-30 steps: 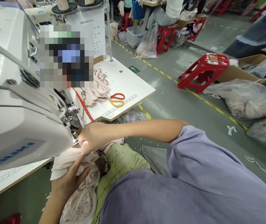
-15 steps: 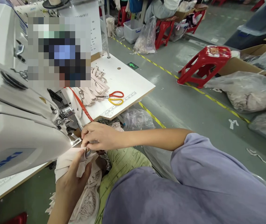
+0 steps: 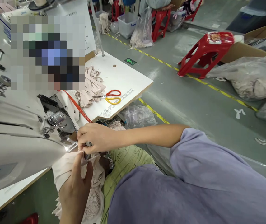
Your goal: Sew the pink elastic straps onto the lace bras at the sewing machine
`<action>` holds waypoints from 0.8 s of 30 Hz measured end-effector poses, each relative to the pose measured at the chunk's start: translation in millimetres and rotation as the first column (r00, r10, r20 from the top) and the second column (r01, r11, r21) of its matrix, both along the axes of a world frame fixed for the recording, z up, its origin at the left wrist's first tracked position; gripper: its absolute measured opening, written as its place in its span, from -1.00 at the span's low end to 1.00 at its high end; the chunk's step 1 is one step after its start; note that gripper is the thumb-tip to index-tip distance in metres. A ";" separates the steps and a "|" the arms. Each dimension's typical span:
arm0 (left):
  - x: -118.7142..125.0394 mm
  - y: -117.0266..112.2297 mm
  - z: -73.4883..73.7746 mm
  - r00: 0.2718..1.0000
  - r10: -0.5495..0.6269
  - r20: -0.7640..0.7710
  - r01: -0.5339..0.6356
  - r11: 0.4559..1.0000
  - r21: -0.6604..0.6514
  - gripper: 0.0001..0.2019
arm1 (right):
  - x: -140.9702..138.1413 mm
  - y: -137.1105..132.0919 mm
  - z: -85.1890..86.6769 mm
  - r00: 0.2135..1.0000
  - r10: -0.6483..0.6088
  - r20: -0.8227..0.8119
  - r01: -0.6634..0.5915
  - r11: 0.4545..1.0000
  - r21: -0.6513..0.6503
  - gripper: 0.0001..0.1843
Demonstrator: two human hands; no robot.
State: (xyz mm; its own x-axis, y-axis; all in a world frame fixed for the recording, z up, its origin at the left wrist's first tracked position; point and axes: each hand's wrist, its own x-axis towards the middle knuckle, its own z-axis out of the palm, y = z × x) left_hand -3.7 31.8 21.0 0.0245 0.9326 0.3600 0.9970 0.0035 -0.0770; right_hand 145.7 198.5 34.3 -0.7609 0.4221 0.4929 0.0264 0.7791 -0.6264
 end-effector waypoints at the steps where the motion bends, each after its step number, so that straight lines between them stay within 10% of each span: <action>1: 1.0 1.0 3.4 1.000 0.017 -0.025 -0.018 1.000 -0.015 -0.57 | 0.1 0.5 1.2 1.000 -0.004 0.008 0.004 1.000 0.004 -0.85; 11: 5.1 4.0 21.0 0.985 0.134 0.106 -0.111 0.974 -0.197 -0.57 | 7.6 -4.4 -12.7 0.997 0.019 -0.077 -0.005 0.984 0.180 -0.79; 17: -17.6 -3.3 23.2 0.974 0.037 0.222 0.029 0.959 -0.283 -0.51 | 16.1 2.4 -23.9 0.992 0.112 -0.063 -0.073 0.896 0.438 -0.78; 24: -26.6 -4.1 23.8 0.967 0.007 0.255 0.088 0.930 -0.358 -0.47 | 17.5 2.6 -16.7 0.995 0.100 -0.006 -0.088 0.902 0.423 -0.73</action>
State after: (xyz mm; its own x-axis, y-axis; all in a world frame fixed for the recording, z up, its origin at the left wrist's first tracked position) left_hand -30.3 27.6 44.7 0.0196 0.9998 -0.0039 0.9828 -0.0186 0.1836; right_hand 163.2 201.2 17.6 -0.7707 0.0973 0.6297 -0.0726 0.9684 -0.2385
